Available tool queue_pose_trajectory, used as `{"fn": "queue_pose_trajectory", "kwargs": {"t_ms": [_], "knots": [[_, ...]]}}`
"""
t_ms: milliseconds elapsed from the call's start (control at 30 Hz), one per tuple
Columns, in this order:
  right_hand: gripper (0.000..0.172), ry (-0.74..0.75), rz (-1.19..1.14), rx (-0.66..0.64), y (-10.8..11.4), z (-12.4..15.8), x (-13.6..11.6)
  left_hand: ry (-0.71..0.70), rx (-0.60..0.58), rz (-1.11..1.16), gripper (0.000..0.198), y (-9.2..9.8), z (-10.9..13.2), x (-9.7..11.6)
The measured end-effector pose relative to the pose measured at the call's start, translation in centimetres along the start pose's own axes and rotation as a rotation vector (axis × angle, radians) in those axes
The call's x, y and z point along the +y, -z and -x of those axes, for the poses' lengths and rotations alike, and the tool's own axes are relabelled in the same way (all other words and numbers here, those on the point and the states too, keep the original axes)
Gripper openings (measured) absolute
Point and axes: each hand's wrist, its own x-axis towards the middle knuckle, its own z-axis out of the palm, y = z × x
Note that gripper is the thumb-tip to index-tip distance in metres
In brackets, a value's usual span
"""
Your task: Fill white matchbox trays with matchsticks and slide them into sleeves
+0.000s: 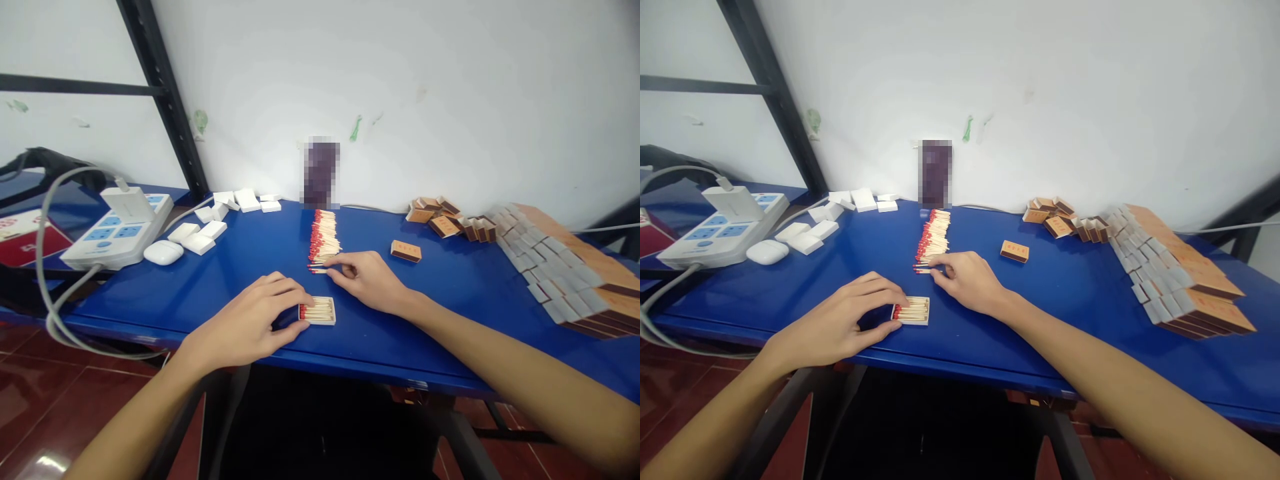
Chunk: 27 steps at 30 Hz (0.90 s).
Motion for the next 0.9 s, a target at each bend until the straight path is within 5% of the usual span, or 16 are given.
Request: {"fn": "queue_pose_trajectory", "kwargs": {"t_ms": [900], "knots": [[0.017, 0.042, 0.05, 0.046, 0.83, 0.13, 0.24, -0.005, -0.008, -0.038, 0.021, 0.03, -0.04, -0.03]]}}
